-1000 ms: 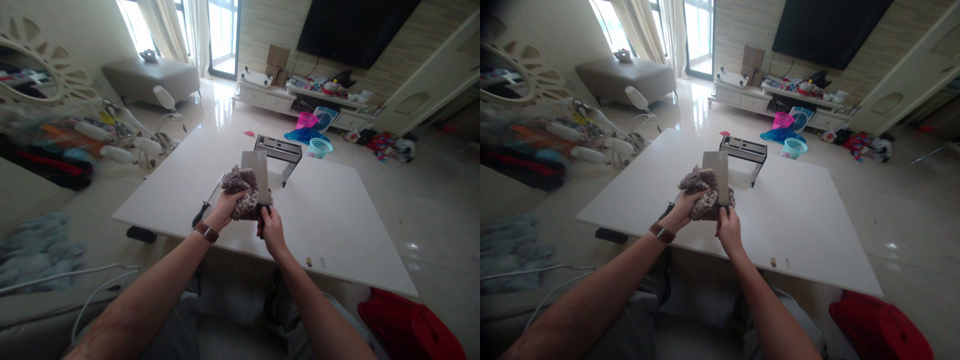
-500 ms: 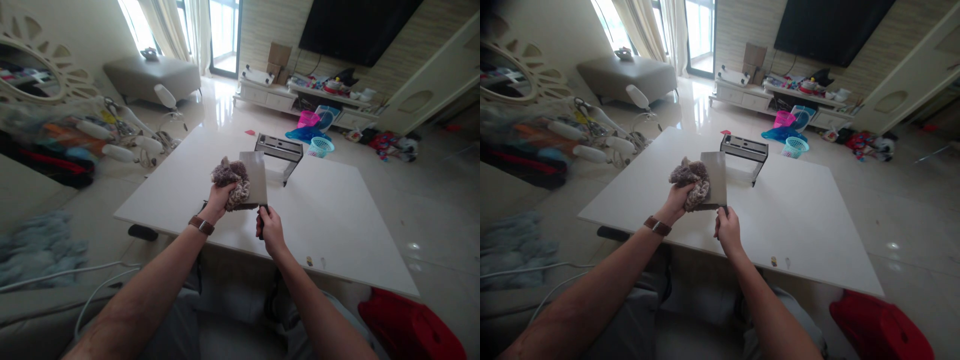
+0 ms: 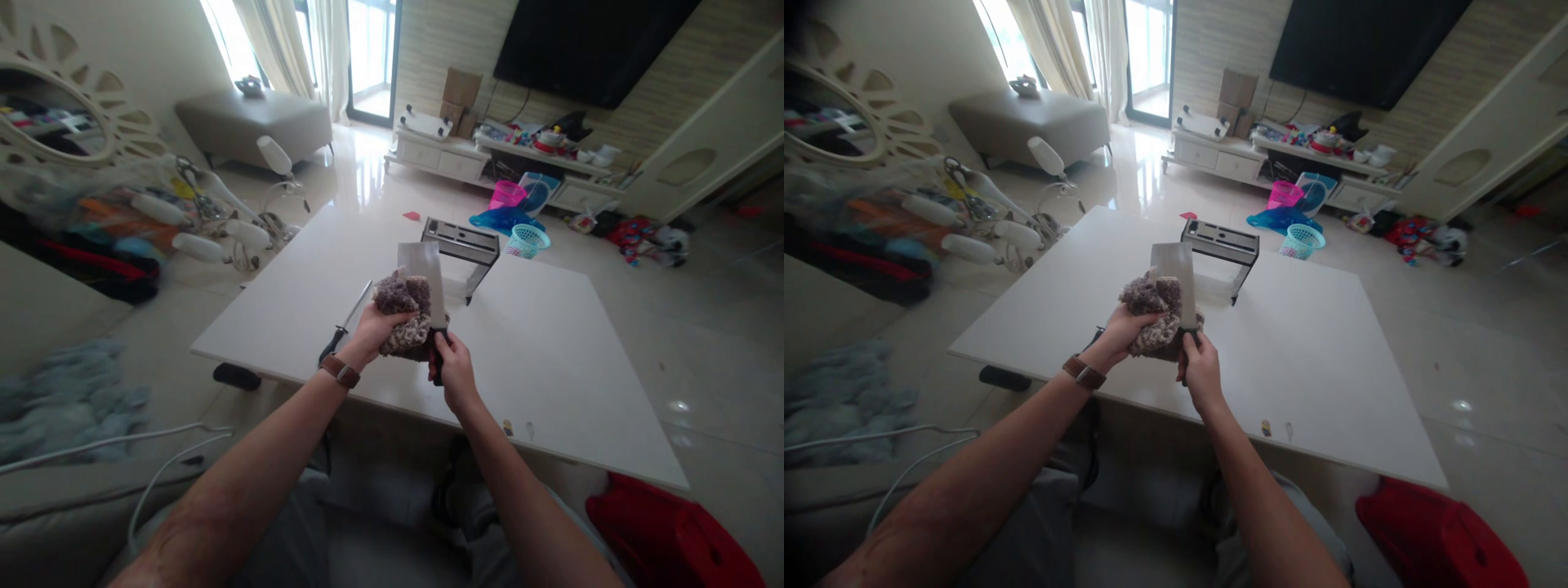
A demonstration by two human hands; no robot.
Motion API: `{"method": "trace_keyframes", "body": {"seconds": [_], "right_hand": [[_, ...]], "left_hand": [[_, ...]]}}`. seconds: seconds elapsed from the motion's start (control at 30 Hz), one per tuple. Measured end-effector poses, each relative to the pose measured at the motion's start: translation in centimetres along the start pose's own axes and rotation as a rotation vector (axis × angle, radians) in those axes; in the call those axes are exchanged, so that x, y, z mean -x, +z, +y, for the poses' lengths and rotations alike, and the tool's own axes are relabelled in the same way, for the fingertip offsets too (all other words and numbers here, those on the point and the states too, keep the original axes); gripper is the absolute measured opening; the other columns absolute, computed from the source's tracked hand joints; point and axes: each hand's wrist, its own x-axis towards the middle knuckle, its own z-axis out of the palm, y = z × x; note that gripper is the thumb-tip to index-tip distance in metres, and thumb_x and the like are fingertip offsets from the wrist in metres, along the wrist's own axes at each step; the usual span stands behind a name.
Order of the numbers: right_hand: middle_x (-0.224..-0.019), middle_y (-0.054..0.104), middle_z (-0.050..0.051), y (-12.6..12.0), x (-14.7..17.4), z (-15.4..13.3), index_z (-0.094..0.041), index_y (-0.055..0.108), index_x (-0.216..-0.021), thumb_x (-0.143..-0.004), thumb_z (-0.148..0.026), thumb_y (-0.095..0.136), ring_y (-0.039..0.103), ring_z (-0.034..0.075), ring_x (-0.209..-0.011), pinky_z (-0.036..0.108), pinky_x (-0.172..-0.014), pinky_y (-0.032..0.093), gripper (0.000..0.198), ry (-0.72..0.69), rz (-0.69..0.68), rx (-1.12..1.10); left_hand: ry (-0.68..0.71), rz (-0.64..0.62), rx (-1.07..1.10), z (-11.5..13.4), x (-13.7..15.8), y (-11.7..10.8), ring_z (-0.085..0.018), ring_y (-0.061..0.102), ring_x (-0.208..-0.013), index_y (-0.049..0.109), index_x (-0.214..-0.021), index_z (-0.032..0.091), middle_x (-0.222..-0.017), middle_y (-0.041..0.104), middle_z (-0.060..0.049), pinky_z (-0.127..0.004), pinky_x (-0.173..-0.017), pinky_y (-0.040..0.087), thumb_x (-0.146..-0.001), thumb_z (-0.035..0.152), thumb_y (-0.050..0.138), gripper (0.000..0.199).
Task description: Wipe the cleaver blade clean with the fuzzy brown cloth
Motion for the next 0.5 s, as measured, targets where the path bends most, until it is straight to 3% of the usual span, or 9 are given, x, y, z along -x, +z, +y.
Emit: {"method": "trace_keyframes", "body": {"seconds": [0.13,0.23,0.37,0.5], "right_hand": [[-0.056,0.049,-0.008,-0.2,0.2,-0.3,-0.021,0.052,-0.081,-0.090,-0.050,0.055,0.042,0.007,-0.036,0.021,-0.032,0.034,0.030,-0.011,0.016,0.026],[-0.060,0.050,-0.007,-0.7,0.3,-0.6,-0.021,0.054,-0.086,-0.094,-0.049,0.048,0.044,0.008,-0.040,0.021,-0.036,0.037,0.030,-0.057,0.040,0.045],[-0.072,0.054,-0.005,-1.6,0.5,-1.4,-0.023,0.052,-0.092,-0.094,-0.048,0.054,0.053,0.010,-0.054,0.024,-0.052,0.047,0.025,-0.281,0.143,0.248],[-0.084,0.061,-0.002,-1.7,1.0,-1.7,-0.024,0.053,-0.098,-0.090,-0.042,0.063,0.059,0.015,-0.067,0.029,-0.063,0.046,0.021,-0.422,0.231,0.565]], "left_hand": [[0.048,0.119,0.096,0.8,-1.5,-1.7,-0.033,0.073,-0.099,0.077,-0.093,0.012,-0.099,0.078,-0.013,-0.048,-0.094,0.059,-0.051,0.020,0.095,0.045],[0.002,0.165,0.277,1.2,-2.4,-2.6,-0.030,0.073,-0.102,0.075,-0.094,0.011,-0.102,0.077,-0.013,-0.046,-0.099,0.057,-0.062,0.019,0.089,0.036],[-0.129,-0.056,0.573,2.4,-2.2,-2.6,-0.029,0.066,-0.119,0.073,-0.107,0.015,-0.111,0.076,-0.011,-0.048,-0.107,0.052,-0.086,0.036,0.070,0.029],[-0.066,-0.152,0.679,3.0,-0.8,-1.7,-0.027,0.060,-0.129,0.070,-0.121,0.023,-0.123,0.073,-0.007,-0.046,-0.111,0.048,-0.096,0.041,0.055,0.034]]}}
